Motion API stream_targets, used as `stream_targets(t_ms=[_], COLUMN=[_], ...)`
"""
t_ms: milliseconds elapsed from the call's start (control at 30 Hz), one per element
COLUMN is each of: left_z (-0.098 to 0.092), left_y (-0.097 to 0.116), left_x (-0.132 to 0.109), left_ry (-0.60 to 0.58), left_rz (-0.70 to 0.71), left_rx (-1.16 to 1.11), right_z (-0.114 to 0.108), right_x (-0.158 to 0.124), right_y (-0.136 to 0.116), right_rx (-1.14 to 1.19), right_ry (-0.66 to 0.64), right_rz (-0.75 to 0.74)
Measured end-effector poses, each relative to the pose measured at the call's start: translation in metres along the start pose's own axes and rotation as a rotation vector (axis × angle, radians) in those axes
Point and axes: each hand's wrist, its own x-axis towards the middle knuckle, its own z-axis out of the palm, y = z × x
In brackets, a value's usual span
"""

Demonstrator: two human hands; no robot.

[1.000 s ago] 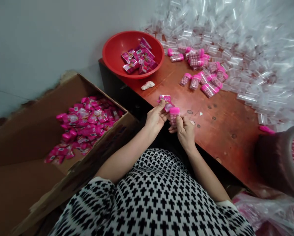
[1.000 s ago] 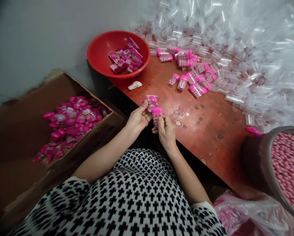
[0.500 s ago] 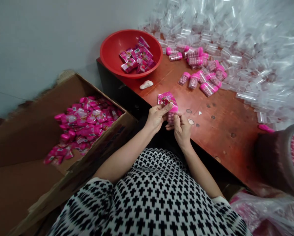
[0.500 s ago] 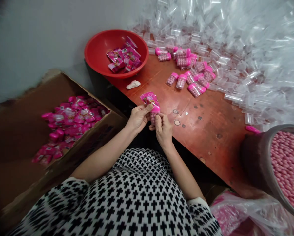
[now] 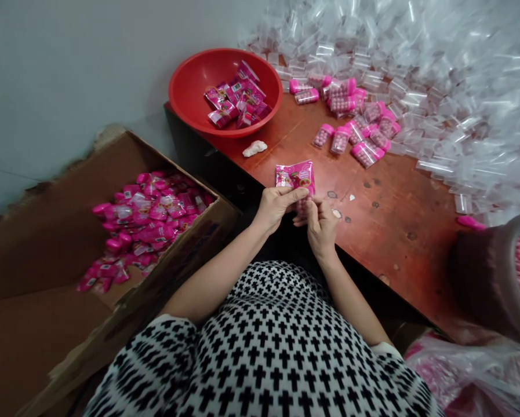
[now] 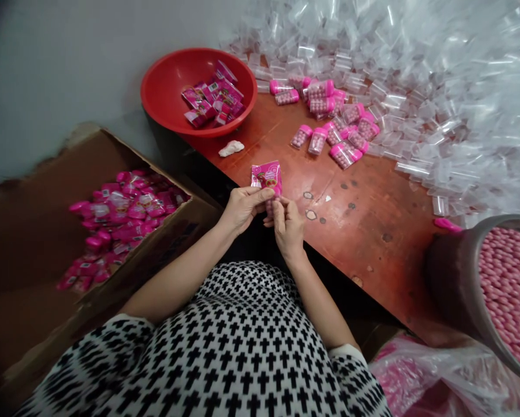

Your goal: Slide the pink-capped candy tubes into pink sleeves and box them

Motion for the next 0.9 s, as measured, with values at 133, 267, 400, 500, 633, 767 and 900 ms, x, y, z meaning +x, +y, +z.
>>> stream_targets(t_ms=[133,267,400,500,633,767,900], left_z=[0.002,-0.003,-0.006,-0.005,-0.016,-0.052,-0.08], left_y=[-0.001,0.002,-0.001,-0.007,-0.002,0.028,0.045], left_x=[-0.002,-0.001,-0.006,-0.015,-0.028,-0.046,-0.048], left_ry=[0.009,0.063,0.043,0.013,0.023,0.286,0.557], left_rz=[-0.017,-0.034,-0.066,-0.062,-0.02,0.224,0.466], left_rx=[-0.033,-0.143,-0.164,-0.152,-0.141,-0.267,-0.265], right_z=[0.001,-0.003,-0.005,-0.001,0.011,0.016,0.006], right_x=[0.002,0.0,-0.001,0.004,0.009,0.01,0.015], right_y=[-0.001,-0.004,-0.005,-0.005,-0.006,-0.012,-0.013], right_rx=[0.127,0.298,0.369,0.395,0.402,0.352,0.278], right_ry=[-0.008,-0.103,-0.11,-0.067,-0.144,-0.251,-0.188], right_rz=[0.068,0.128,0.126,0.13,0.146,0.146,0.117])
